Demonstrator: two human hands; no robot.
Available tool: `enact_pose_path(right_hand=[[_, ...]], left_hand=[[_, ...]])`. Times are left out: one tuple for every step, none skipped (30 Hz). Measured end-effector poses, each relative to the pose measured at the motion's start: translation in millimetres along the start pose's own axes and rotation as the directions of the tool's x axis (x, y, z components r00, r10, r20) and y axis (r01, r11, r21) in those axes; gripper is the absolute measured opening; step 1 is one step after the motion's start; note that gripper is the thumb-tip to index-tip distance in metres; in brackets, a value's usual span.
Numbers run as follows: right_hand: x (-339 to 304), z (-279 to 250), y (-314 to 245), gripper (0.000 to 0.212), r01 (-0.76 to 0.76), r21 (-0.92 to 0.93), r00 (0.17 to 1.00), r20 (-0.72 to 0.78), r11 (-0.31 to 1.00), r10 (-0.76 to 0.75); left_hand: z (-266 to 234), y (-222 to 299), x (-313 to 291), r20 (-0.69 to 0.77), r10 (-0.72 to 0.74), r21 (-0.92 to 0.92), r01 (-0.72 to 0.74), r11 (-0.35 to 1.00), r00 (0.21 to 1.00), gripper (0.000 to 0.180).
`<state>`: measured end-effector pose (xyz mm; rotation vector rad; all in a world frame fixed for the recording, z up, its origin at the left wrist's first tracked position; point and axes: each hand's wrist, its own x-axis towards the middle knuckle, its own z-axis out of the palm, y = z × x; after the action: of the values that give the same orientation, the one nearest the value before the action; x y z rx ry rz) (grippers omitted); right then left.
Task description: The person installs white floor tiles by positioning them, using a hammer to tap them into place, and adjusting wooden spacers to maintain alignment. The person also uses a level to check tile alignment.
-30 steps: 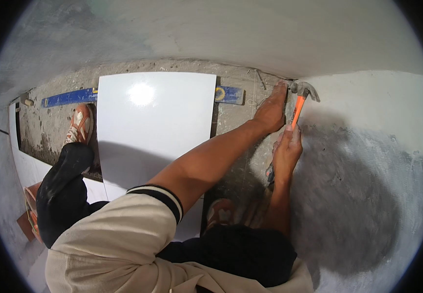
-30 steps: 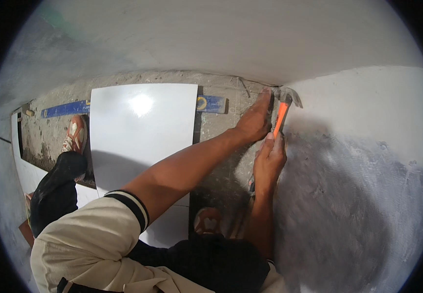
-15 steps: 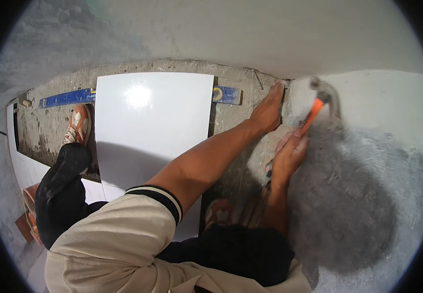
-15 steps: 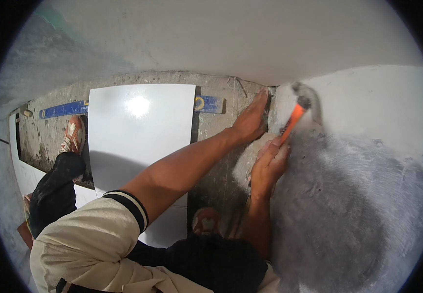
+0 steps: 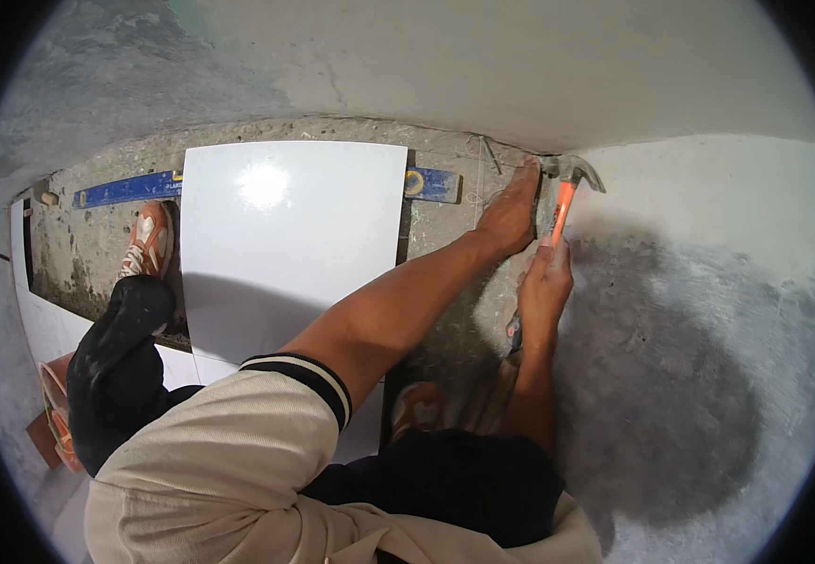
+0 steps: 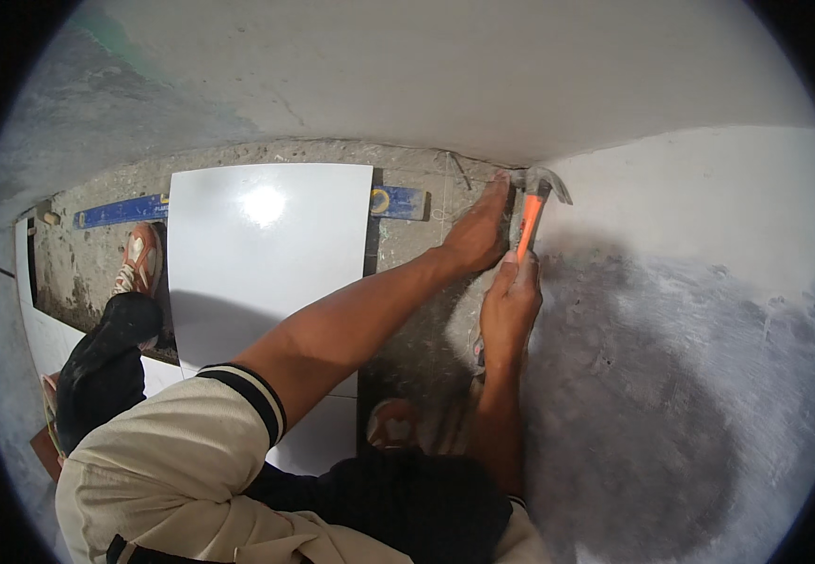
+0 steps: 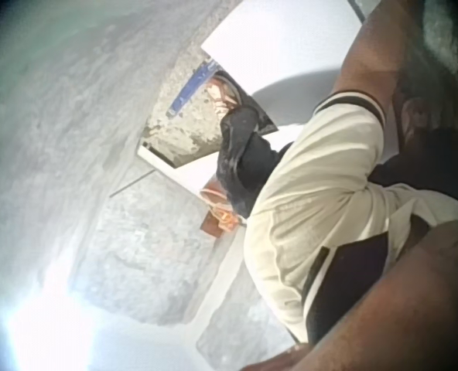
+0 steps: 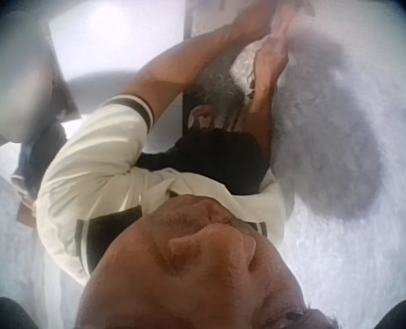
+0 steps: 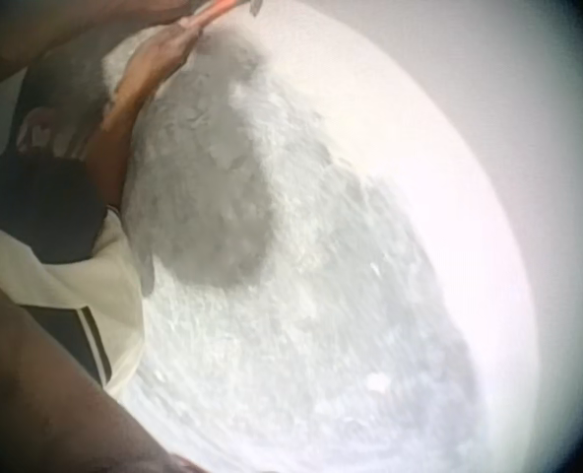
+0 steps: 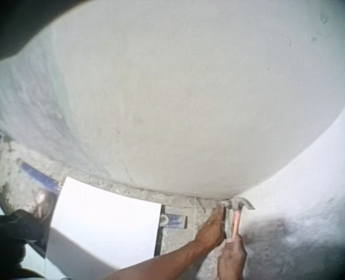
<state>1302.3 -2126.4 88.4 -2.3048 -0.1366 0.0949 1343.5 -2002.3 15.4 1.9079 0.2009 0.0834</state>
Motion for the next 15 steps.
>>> enact_pose_path(right_hand=[[3,0,-2,0.039,-0.017,-0.029,0.999,0.039,0.999,0.018],[0,-4,-4,0.039,-0.115,0.062,0.992,0.057,0.991,0.112],[-7,-3,-15,0.040,-0.228,0.148,0.972,0.100,0.962,0.214],[-12,-4,-27,0.039,-0.215,0.217,0.977,0.043,0.952,0.210],[-16,-2,-41,0.038,-0.198,0.284,0.978,-0.013,0.938,0.210],[-17,-4,-47,0.038,-0.170,0.342,0.974,-0.085,0.924,0.211],[-10,-6,-33,0.037,-0.085,0.176,0.993,-0.061,0.981,0.097],[-1,-6,-7,0.037,0.011,0.006,1.000,-0.019,1.000,-0.011],[0,-5,-9,0.036,-0.002,-0.015,1.000,0.019,1.000,0.003],[3,-3,-11,0.036,-0.010,-0.038,0.998,0.060,0.999,0.013],[-1,-4,-13,0.036,-0.138,0.072,0.988,0.083,0.988,0.132],[-6,-3,-23,0.036,-0.270,0.177,0.960,0.129,0.946,0.250],[-9,-2,-29,0.035,-0.259,0.204,0.965,0.105,0.944,0.242],[-12,0,-33,0.034,-0.247,0.230,0.969,0.081,0.941,0.234],[-12,-2,-35,0.034,-0.231,0.249,0.973,0.044,0.940,0.227]], left_hand=[[-2,-2,1,-0.013,-0.008,-0.011,0.007,1.000,1.000,0.087],[-4,-3,4,-0.020,0.019,0.011,-0.019,1.000,1.000,0.088],[-5,-11,-1,-0.022,0.026,0.036,-0.026,0.999,0.999,0.088],[-5,-13,-4,-0.023,0.037,0.054,-0.036,0.998,0.999,0.089],[-5,-16,-8,-0.006,0.012,0.047,-0.012,0.999,1.000,0.089],[-3,-10,-8,0.016,0.000,0.030,-0.001,1.000,1.000,0.089],[-2,-3,-3,0.032,-0.001,0.016,0.001,1.000,0.999,0.089],[-1,4,-1,0.030,0.002,0.002,-0.002,1.000,1.000,0.088],[-2,3,-1,0.021,-0.003,-0.002,0.003,1.000,1.000,0.087],[-4,2,-1,0.013,-0.008,-0.007,0.008,1.000,1.000,0.086],[-4,1,1,0.001,0.008,0.001,-0.008,1.000,1.000,0.087],[-4,-4,0,-0.011,0.013,0.013,-0.013,1.000,1.000,0.088],[-3,-9,-2,-0.023,0.018,0.026,-0.018,1.000,1.000,0.090],[-3,-14,-3,-0.019,0.001,0.027,-0.001,1.000,1.000,0.090],[-1,-9,-1,-0.011,-0.006,0.018,0.006,1.000,1.000,0.090]])
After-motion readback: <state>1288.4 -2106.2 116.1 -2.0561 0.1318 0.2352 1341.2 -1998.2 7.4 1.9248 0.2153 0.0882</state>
